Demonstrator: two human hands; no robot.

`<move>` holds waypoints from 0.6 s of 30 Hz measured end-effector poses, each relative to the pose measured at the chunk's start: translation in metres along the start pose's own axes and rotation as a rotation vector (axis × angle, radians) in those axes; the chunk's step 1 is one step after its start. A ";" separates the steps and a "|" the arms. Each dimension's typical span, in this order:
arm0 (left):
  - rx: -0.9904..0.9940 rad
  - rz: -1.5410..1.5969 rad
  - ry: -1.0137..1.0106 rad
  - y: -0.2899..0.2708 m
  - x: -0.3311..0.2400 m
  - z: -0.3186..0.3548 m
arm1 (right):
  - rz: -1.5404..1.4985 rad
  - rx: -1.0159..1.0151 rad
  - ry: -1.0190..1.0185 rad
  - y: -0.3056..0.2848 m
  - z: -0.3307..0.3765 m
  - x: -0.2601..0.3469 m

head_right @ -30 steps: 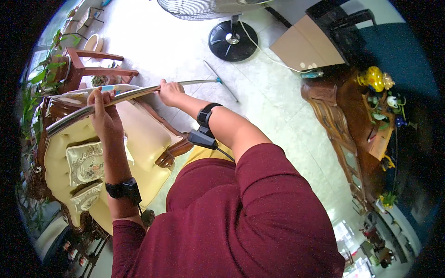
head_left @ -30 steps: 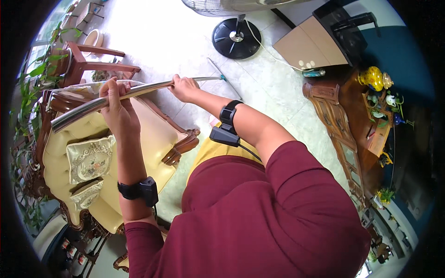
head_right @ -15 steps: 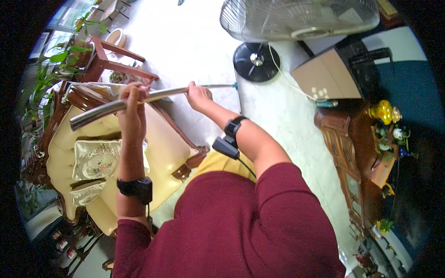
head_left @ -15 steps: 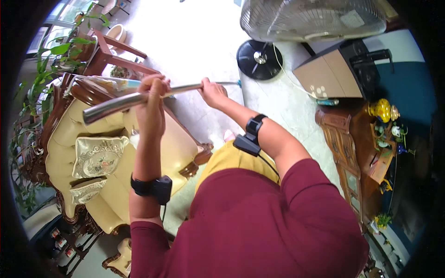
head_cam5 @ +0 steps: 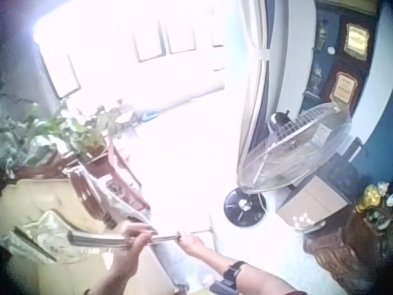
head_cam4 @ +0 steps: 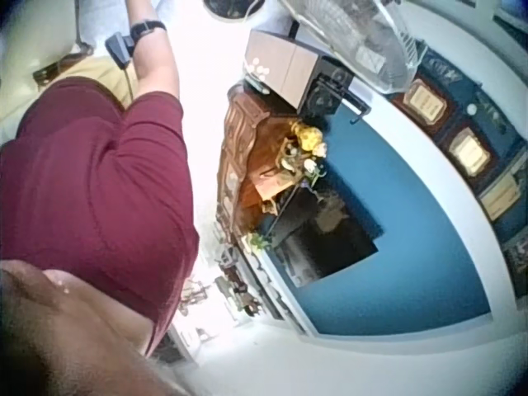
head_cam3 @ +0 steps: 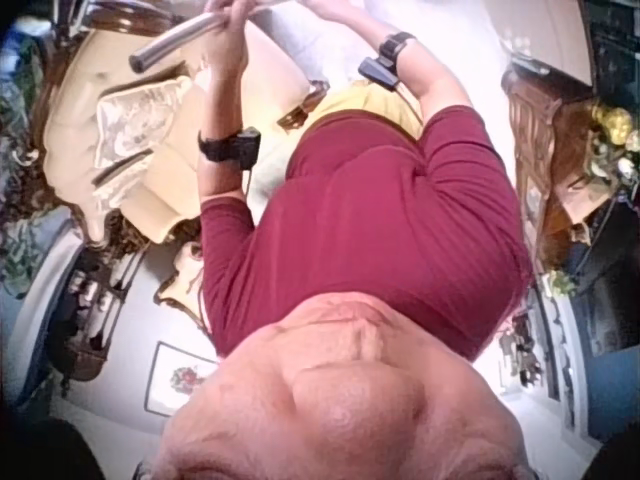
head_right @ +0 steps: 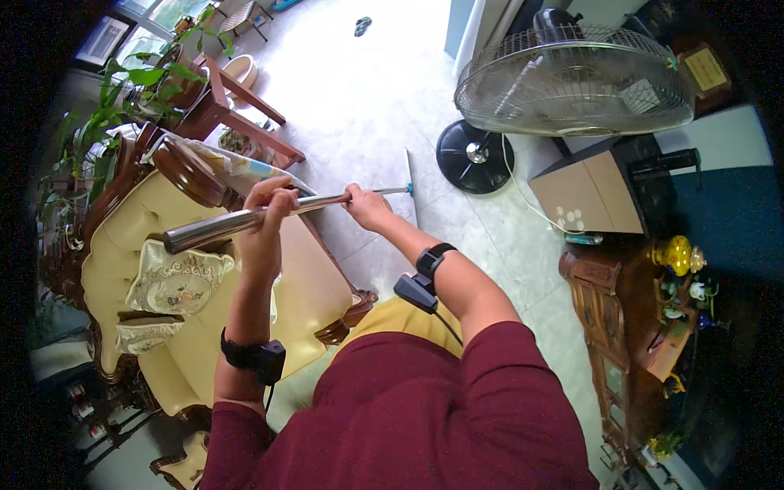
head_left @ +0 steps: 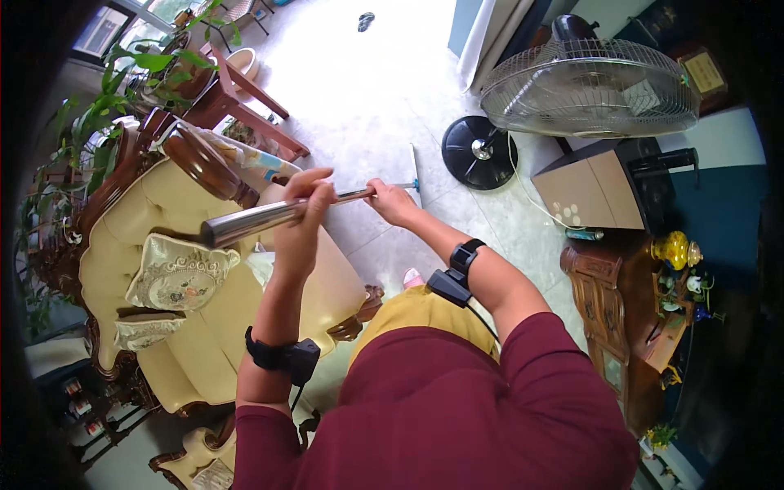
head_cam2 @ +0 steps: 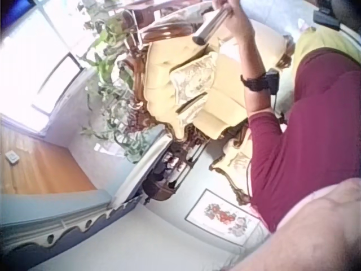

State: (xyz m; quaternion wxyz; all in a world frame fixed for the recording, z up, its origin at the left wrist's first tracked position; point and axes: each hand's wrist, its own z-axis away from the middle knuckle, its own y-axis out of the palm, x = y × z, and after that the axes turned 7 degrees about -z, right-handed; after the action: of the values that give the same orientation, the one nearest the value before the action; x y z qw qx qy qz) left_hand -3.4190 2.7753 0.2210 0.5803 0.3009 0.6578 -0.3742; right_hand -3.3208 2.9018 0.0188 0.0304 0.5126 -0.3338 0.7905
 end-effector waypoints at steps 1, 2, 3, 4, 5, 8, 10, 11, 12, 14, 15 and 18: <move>0.041 -0.051 -0.009 0.003 -0.006 0.002 | -0.017 -0.010 0.002 -0.004 0.003 0.002; 0.087 -0.087 0.011 0.009 -0.017 0.003 | -0.012 0.001 -0.005 -0.008 0.007 0.004; 0.137 -0.102 0.070 0.013 -0.023 0.003 | -0.042 -0.030 -0.060 -0.013 0.011 0.006; 0.186 -0.113 0.134 0.016 -0.026 0.001 | -0.066 -0.063 -0.118 -0.021 0.015 0.010; 0.197 -0.097 0.124 0.019 -0.022 -0.001 | -0.031 -0.028 -0.064 -0.035 0.024 0.027; 0.238 0.006 0.090 0.029 -0.020 -0.009 | 0.026 -0.012 -0.146 -0.066 0.046 0.061; 0.241 -0.104 0.232 0.035 -0.014 -0.018 | 0.010 0.007 -0.157 -0.091 0.060 0.083; 0.205 -0.064 0.217 0.039 -0.012 -0.020 | -0.027 -0.182 -0.308 -0.101 0.066 0.089; 0.177 -0.069 0.265 0.043 -0.011 -0.022 | -0.068 -0.368 -0.458 -0.112 0.074 0.095; 0.154 -0.118 0.198 0.050 -0.004 -0.024 | -0.129 -0.511 -0.491 -0.144 0.098 0.131; 0.150 -0.124 0.214 0.056 0.000 -0.027 | -0.241 -0.531 -0.551 -0.155 0.111 0.147; 0.173 -0.135 0.245 0.078 0.013 -0.025 | -0.225 -0.495 -0.835 -0.179 0.133 0.193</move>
State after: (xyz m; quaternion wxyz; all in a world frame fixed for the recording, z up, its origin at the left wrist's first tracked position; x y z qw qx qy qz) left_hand -3.3700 2.8381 0.1984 0.4413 0.3482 0.7077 -0.4279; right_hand -3.2368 2.9096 0.3015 0.1001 0.7957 -0.4376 0.4067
